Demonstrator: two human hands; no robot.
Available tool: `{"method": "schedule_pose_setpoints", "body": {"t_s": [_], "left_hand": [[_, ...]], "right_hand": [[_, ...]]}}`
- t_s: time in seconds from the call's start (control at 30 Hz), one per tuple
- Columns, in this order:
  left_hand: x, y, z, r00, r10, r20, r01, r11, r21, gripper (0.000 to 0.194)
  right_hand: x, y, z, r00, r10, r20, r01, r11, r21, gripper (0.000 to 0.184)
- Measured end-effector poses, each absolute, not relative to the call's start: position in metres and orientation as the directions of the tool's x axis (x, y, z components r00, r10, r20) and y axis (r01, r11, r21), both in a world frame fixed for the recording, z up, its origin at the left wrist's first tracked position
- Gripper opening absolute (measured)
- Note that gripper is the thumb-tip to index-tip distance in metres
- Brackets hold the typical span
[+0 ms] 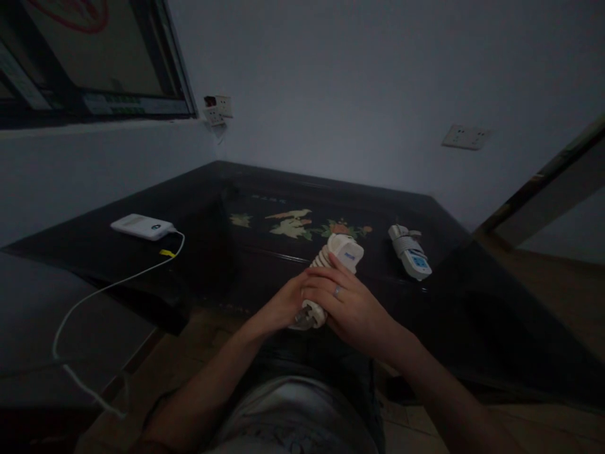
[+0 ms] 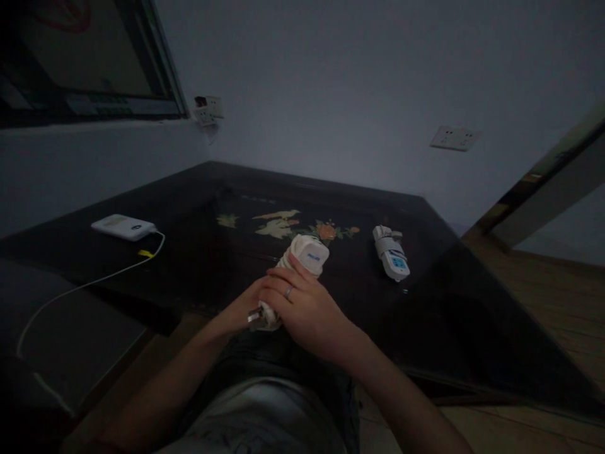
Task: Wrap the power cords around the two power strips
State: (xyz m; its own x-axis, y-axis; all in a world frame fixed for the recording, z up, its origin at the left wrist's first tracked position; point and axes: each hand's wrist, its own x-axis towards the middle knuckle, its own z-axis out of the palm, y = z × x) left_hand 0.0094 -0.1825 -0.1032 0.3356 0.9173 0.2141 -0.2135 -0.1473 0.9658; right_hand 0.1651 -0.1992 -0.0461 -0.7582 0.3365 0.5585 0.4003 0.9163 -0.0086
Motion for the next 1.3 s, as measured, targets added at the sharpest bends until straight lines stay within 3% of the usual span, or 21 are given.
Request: {"method": "schedule_pose_setpoints", "body": {"t_s": [0.1, 0.2, 0.3, 0.43, 0.6, 0.7, 0.83, 0.93, 1.03, 1.13, 1.3], "left_hand": [[0.014, -0.187, -0.102, 0.349, 0.915, 0.203, -0.257, -0.115, 0.96, 0.06], [0.019, -0.195, -0.099, 0.339, 0.929, 0.148, -0.244, -0.065, 0.968, 0.075], [0.025, -0.199, -0.1, 0.292, 0.948, 0.129, -0.207, -0.069, 0.976, 0.077], [0.026, -0.197, -0.109, 0.224, 0.948, 0.228, -0.213, -0.18, 0.96, 0.085], [0.022, -0.198, -0.115, 0.162, 0.936, 0.313, 0.077, -0.328, 0.942, 0.077], [0.024, -0.2, -0.116, 0.147, 0.928, 0.343, 0.176, -0.366, 0.914, 0.072], [0.029, -0.198, -0.12, 0.154, 0.929, 0.336, 0.159, -0.359, 0.92, 0.08], [0.031, -0.199, -0.126, 0.151, 0.929, 0.337, 0.133, -0.357, 0.925, 0.085], [0.031, -0.201, -0.13, 0.115, 0.93, 0.348, 0.181, -0.364, 0.913, 0.084], [0.029, -0.202, -0.134, 0.095, 0.918, 0.386, 0.281, -0.396, 0.874, 0.086], [0.025, -0.202, -0.137, 0.155, 0.854, 0.496, 0.399, -0.513, 0.76, 0.082]], "right_hand": [[0.169, -0.206, -0.07, -0.546, 0.414, 0.728, 0.572, 0.819, -0.037, 0.019], [0.17, -0.212, -0.096, -0.348, 0.518, 0.781, 0.62, 0.752, -0.223, 0.019], [0.168, -0.217, -0.111, -0.34, 0.648, 0.682, 0.491, 0.74, -0.459, 0.025], [0.171, -0.222, -0.112, -0.414, 0.72, 0.558, 0.216, 0.673, -0.708, 0.033], [0.184, -0.226, -0.11, -0.508, 0.749, 0.425, -0.087, 0.446, -0.891, 0.032], [0.186, -0.229, -0.116, -0.426, 0.829, 0.363, -0.156, 0.328, -0.932, 0.033], [0.176, -0.232, -0.124, -0.297, 0.929, 0.222, -0.273, 0.141, -0.952, 0.023], [0.169, -0.234, -0.129, -0.283, 0.958, 0.047, -0.461, -0.093, -0.883, 0.045], [0.168, -0.234, -0.132, -0.299, 0.953, -0.054, -0.565, -0.222, -0.795, 0.06], [0.17, -0.235, -0.129, -0.315, 0.945, -0.091, -0.582, -0.268, -0.768, 0.062], [0.172, -0.241, -0.116, -0.247, 0.968, -0.036, -0.517, -0.163, -0.84, 0.052]]}}
